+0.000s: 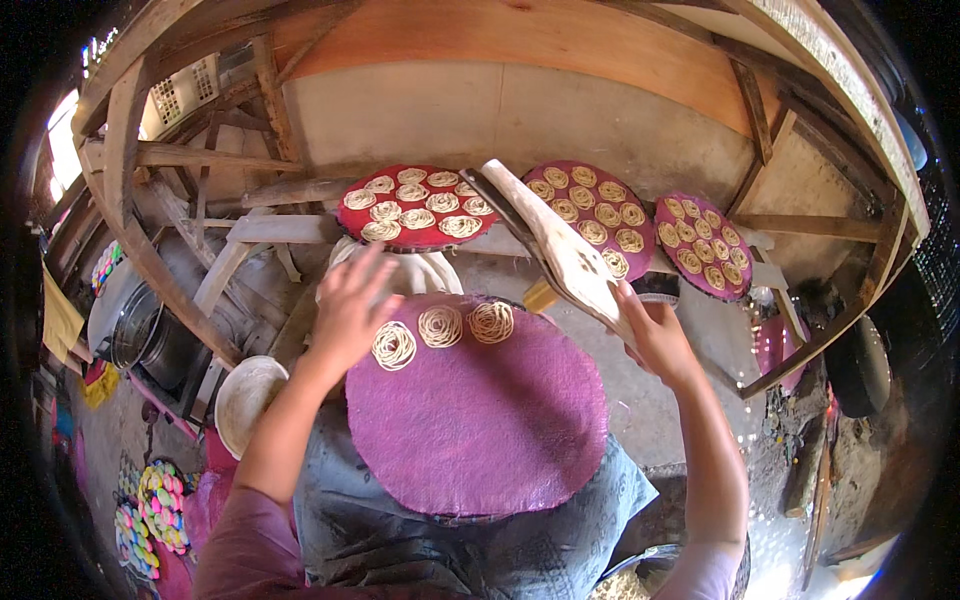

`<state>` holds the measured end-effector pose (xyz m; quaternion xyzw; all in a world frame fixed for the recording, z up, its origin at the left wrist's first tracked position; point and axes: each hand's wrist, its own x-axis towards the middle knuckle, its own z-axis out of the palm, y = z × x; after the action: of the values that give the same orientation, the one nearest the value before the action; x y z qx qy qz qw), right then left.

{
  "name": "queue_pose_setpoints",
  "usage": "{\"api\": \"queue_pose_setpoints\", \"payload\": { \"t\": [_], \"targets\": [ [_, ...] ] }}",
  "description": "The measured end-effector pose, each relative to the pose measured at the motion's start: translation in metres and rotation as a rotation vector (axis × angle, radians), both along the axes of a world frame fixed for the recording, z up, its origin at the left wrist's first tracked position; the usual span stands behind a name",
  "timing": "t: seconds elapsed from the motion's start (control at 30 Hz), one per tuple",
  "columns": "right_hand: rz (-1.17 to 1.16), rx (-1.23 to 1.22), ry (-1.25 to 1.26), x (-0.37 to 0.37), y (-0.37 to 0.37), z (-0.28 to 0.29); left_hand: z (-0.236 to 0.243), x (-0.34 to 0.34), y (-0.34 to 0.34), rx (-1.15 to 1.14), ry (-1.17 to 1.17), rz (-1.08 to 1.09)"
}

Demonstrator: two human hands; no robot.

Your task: The person scoops dough from a basket and loads it into a handheld press. They then extrude the dough into spiral shapes onto a red mat, repeating the process to form multiple spirals. The person occasionally adjusts the mat and continues pressing dough until the mat is filled.

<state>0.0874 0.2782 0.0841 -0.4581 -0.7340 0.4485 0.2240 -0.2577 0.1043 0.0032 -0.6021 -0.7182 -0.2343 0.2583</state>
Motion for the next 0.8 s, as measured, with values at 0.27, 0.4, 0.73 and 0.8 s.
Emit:
{"api": "queue_pose_setpoints", "payload": {
  "t": [0.27,0.4,0.73,0.8],
  "targets": [
    [0.009,-0.008,0.095,0.021,-0.040,-0.002,-0.163,0.017,-0.229,-0.067,-0.802,0.381],
    [0.048,0.048,0.022,0.004,-0.047,-0.001,-0.201,0.052,-0.316,-0.288,-0.979,0.452],
    [0.116,-0.374,0.759,0.019,-0.091,-0.032,0.013,0.005,-0.181,-0.042,-0.344,0.178],
    [0.156,-0.414,0.907,0.030,-0.094,-0.051,0.028,0.023,-0.116,-0.071,-0.292,-0.045]
  ]
}}
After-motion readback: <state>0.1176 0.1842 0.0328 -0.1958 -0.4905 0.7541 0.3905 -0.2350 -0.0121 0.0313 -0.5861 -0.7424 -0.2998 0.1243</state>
